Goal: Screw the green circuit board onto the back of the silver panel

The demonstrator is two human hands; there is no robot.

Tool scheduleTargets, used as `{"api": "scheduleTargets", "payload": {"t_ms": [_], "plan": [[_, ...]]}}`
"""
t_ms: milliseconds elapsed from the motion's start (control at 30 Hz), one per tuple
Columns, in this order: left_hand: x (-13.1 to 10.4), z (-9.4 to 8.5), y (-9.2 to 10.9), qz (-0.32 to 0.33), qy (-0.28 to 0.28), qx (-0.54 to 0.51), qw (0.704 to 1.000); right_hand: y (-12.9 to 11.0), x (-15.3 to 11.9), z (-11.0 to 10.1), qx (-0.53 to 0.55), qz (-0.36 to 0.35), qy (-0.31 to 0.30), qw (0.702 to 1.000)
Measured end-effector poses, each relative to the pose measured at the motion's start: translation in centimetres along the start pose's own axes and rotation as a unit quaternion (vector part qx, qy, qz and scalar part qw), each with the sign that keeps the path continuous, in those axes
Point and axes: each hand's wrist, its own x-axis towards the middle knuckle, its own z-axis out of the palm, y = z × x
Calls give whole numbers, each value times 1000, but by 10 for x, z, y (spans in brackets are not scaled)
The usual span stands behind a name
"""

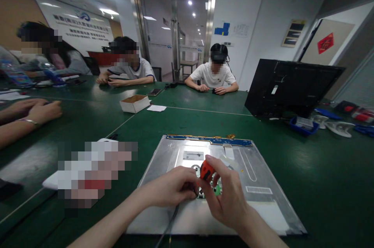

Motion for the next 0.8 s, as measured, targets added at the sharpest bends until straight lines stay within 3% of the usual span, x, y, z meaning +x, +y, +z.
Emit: {"api": "scheduleTargets", "payload": {"t_ms": [800], "plan": [[0,0,-7,-2,-15,-17,1000,1,-2,3,-7,27,15,1000]]}}
